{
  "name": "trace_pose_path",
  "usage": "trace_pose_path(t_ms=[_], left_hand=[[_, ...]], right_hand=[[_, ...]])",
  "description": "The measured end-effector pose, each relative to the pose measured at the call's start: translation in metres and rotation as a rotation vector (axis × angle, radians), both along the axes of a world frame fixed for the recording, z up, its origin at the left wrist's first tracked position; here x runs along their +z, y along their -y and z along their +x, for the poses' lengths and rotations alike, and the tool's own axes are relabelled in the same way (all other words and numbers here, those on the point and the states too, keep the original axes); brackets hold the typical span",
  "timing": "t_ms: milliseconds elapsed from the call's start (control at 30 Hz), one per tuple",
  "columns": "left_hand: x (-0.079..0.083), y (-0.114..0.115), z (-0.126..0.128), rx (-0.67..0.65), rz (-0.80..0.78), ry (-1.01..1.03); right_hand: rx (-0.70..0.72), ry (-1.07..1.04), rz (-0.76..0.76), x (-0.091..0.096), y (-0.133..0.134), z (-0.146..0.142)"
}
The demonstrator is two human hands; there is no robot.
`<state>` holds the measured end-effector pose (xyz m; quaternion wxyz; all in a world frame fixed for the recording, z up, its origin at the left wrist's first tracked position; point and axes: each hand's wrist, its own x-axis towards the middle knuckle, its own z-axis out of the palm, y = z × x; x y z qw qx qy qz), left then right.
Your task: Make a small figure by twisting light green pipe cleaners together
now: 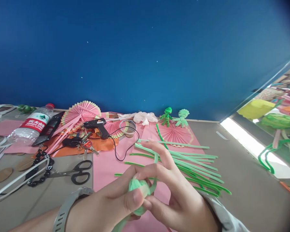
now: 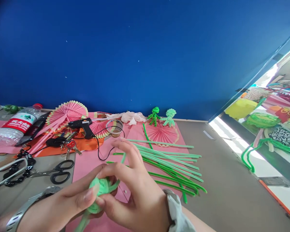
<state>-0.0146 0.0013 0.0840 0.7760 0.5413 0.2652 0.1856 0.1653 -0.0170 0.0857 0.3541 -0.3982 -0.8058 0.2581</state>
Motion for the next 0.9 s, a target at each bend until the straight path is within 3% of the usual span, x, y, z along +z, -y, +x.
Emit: trace_pose_path(t_ms=[100, 200, 433, 600, 700, 900], left_hand=[[-0.006, -0.003, 0.002, -0.039, -0.114, 0.166], [-0.011, -0.006, 0.004, -0.043, -0.185, 0.268], [-0.011, -0.007, 0.009, 0.023, -0.143, 0.189], [-0.008, -0.007, 0.010, 0.137, -0.032, 0.021], [-0.008, -0.007, 0.009, 0.123, 0.005, 0.008], [-0.012, -0.007, 0.010, 0.096, -0.008, 0.143]], right_hand=[[0.059, -0.131, -0.175, 0.003, -0.003, 0.004], [0.093, -0.193, -0.241, 0.003, -0.007, 0.010], [0.043, -0.182, -0.143, -0.001, -0.013, 0.018], [0.094, -0.276, -0.209, -0.006, -0.014, 0.015], [0.034, -0.323, -0.252, -0.008, -0.014, 0.014], [0.060, -0.320, -0.047, -0.011, -0.015, 0.013]])
